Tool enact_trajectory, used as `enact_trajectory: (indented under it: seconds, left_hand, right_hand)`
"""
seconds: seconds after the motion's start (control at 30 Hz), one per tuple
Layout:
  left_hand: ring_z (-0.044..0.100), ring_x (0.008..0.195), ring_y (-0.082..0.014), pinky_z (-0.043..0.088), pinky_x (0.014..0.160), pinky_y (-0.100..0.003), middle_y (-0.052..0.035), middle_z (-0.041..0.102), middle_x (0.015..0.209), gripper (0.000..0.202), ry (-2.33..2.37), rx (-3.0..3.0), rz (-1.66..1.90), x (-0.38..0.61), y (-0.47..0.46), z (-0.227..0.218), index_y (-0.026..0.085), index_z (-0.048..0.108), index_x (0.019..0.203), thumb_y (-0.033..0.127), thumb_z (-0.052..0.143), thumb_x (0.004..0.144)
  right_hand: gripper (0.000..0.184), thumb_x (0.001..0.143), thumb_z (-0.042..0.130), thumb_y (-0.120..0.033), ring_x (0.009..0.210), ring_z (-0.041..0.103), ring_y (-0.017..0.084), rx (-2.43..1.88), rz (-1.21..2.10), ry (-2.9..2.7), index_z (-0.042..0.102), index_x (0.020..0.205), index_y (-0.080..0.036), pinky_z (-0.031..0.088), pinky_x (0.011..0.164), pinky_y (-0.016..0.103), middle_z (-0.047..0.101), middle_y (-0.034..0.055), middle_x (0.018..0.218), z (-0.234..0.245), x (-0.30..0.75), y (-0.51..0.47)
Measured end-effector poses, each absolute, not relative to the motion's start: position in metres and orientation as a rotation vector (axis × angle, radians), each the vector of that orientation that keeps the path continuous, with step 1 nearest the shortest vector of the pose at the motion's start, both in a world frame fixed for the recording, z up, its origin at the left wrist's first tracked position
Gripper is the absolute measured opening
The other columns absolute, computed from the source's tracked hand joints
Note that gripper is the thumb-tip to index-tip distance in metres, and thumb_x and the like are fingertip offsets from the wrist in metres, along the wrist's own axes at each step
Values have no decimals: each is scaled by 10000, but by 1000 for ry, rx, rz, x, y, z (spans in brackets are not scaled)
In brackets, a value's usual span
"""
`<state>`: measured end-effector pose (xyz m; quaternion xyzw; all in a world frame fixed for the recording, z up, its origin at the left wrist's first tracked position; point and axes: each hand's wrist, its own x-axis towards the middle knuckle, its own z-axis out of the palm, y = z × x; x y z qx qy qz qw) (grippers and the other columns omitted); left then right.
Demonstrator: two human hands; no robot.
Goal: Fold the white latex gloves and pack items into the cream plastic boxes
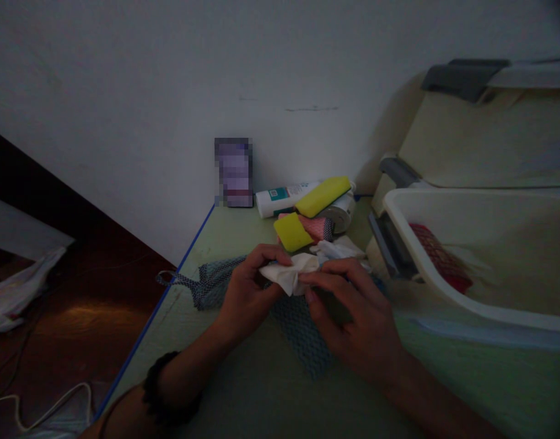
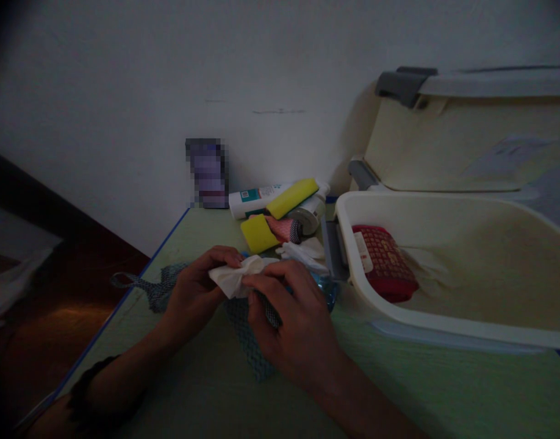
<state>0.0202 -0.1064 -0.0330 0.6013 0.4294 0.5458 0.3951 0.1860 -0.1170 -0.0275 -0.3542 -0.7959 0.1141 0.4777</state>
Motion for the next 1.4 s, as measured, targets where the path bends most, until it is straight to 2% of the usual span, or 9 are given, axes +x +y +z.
enact_trajectory:
  seconds: [0.2, 0.5, 0.6, 0.7, 0.9, 1.07, 1.27, 1.4]
  left_hand:
    - [569, 801, -152, 462, 712, -251, -23, 589, 845, 191, 1110, 1588, 1383, 20, -106, -33, 187, 605, 807, 91, 692, 667]
    - [573, 796, -150, 475, 720, -249, -24, 594, 848, 182, 1100, 1539, 1391, 20, -107, -32, 186, 590, 846, 153, 688, 696]
    - [573, 792, -142, 465, 702, -232, -18, 592, 853, 200, 1104, 1580, 1383, 20, -107, -32, 187, 593, 849, 119, 693, 690]
    - [576, 830, -149, 452, 745, -245, -21, 591, 867, 214, 1116, 1651, 1382, 20, -107, -32, 188, 602, 846, 80, 695, 686]
    - [592, 865, -175, 456, 788, -302, -38, 602, 890, 165, 1111, 1793, 1427, 19, -107, -33, 194, 620, 859, 118, 684, 728]
    - [598, 882, -168, 462, 794, -297, -37, 594, 911, 190, 1118, 1927, 1459, 18, -108, -33, 196, 628, 876, 102, 696, 725]
    - [606, 855, -156, 475, 765, -279, -33, 608, 891, 187, 1115, 1984, 1472, 18, -108, -31, 181, 626, 867, 81, 688, 722]
    - [614, 848, -150, 478, 766, -267, -32, 634, 878, 210, 1121, 1944, 1459, 18, -109, -31, 175, 612, 894, 66, 675, 727]
  right_hand:
    - [192, 794, 558, -78, 856, 537, 152, -876, 288, -1954, 611, 966, -145, 488, 748, 318, 542, 58, 906, -27, 187, -118]
    - [386, 757, 603, -102, 947, 516, 212, -894, 117, -2077, 520, 1121, -204, 497, 807, 418, 504, 72, 1013, -31, 188, -116]
    - [349, 771, 591, -59, 930, 518, 201, -905, 46, -2037, 534, 1084, -203, 498, 790, 397, 499, 65, 991, -30, 188, -115]
    - [308, 774, 589, -49, 907, 518, 187, -904, 57, -1996, 560, 1050, -182, 491, 773, 375, 495, 60, 971, -29, 188, -114]
    - [309, 803, 563, -74, 911, 498, 186, -892, 129, -1994, 583, 1100, -158, 462, 775, 378, 484, 65, 977, -28, 192, -116]
    - [259, 816, 549, -90, 914, 482, 191, -894, 124, -2002, 614, 1060, -147, 441, 767, 376, 473, 72, 990, -27, 193, -116]
    - [240, 814, 548, -103, 962, 460, 215, -932, 79, -2025, 631, 1037, -133, 405, 811, 389, 478, 89, 1032, -26, 192, -116]
    - [262, 830, 524, -56, 1002, 474, 195, -861, 110, -2021, 577, 1081, -107, 394, 887, 365, 523, 87, 1030, -26, 191, -114]
